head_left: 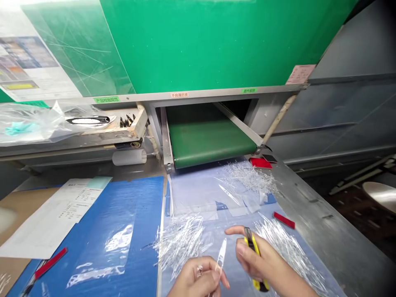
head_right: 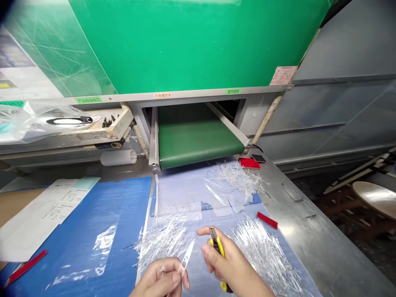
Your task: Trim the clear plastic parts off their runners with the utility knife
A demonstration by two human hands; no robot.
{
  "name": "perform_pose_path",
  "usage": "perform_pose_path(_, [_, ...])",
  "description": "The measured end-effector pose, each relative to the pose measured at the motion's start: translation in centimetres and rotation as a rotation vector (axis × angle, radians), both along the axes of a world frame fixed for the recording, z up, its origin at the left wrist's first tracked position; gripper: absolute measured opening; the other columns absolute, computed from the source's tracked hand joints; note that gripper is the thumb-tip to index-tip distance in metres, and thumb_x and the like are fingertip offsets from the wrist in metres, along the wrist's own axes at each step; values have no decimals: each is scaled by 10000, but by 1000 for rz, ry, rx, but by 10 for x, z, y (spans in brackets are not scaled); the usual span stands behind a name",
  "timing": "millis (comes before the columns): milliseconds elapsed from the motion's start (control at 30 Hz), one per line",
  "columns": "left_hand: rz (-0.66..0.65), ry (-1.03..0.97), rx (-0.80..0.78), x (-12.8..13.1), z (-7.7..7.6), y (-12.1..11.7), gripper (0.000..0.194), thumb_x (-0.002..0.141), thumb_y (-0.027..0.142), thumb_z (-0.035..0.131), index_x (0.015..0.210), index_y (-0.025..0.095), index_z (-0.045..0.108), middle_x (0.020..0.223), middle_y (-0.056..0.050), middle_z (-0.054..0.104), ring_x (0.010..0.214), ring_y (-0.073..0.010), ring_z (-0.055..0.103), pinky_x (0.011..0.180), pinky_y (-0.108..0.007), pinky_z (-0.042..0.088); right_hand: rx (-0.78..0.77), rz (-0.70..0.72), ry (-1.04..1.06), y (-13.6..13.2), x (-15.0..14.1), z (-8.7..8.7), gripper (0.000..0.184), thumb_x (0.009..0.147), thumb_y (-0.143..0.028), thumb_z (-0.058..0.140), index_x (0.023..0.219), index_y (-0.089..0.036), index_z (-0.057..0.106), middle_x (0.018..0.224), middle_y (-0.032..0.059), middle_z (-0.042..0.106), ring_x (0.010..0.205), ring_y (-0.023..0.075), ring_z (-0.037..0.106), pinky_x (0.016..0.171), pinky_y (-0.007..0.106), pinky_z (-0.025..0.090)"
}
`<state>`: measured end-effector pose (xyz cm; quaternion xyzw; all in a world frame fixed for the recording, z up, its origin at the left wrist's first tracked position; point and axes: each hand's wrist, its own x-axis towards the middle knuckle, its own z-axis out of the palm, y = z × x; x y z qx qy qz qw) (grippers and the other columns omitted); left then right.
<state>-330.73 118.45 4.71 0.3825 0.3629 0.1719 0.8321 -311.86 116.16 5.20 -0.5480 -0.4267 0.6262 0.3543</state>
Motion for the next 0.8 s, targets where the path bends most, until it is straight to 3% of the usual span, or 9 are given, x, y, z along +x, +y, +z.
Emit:
perform_pose_path(67, [-16, 12, 20, -2, 4, -3, 484, 672, 601, 655, 720, 121, 616, 415, 63, 436, 367, -45, 292, 413, -213, 154, -87, -16, 222, 0, -13, 1, 432, 783, -563, 575, 936, -166, 499, 515, -86, 415, 398, 32, 202, 407, 194, 177])
perform_pose_path(133, [18, 11, 14, -5, 2, -5, 522, 687, 632, 623, 714, 111, 625, 410, 58, 434, 357, -40, 292, 400, -211, 145, -69, -101, 297, 1, -21, 5, 390, 748, -522, 650, 774, -156, 517, 488, -74, 440, 388, 18, 202, 408, 193, 179])
perform_pose_path(233, [271, -3, -34, -7, -6, -5, 519, 746, 627, 568, 770, 113, 635, 473, 52, 478, 323, -9, 206, 377, -212, 98, 72, -402, 258, 1, -26, 9, 343, 738, -466, 691, 756, -156, 544, 541, -41, 526, 390, 17, 257, 416, 191, 215])
perform_pose_path(333, [533, 46, 74, -3, -12, -6, 471, 730, 562, 642, 890, 119, 651, 679, -4, 606, 329, 24, 196, 379, -202, 103, 191, -597, 157, -4, -38, 5, 321, 736, -458, 695, 801, -179, 551, 641, -15, 590, 390, 26, 320, 421, 201, 280])
perform_pose_path(433, [651, 47, 200, 4, -7, -8, 483, 695, 527, 698, 968, 132, 639, 840, -68, 656, 345, 27, 285, 403, -190, 174, 179, -509, 45, -11, -59, -4, 345, 751, -511, 648, 778, -179, 558, 627, -7, 573, 411, 49, 353, 415, 212, 279])
perform_pose_path(533, [716, 25, 183, 2, 4, -6, 394, 730, 484, 686, 876, 125, 612, 749, -32, 642, 366, 19, 313, 425, -179, 192, 152, -349, 61, -18, -74, -9, 417, 737, -580, 624, 847, -181, 570, 615, -40, 492, 445, 50, 340, 429, 205, 268])
perform_pose_path(633, [614, 65, 164, -8, 16, -1, 391, 780, 445, 646, 986, 130, 538, 629, 3, 617, 360, 9, 277, 412, -175, 144, 18, -307, 240, -23, -69, -6, 464, 749, -620, 591, 965, -220, 500, 701, -56, 476, 441, 34, 336, 421, 185, 293])
perform_pose_path(800, [403, 105, 179, -18, 25, -2, 360, 854, 457, 530, 1024, 157, 429, 525, 15, 606, 342, -13, 193, 384, -183, 110, -116, -138, 274, -24, -50, 3, 470, 756, -653, 560, 840, -204, 450, 558, -94, 423, 377, 11, 241, 371, 158, 230])
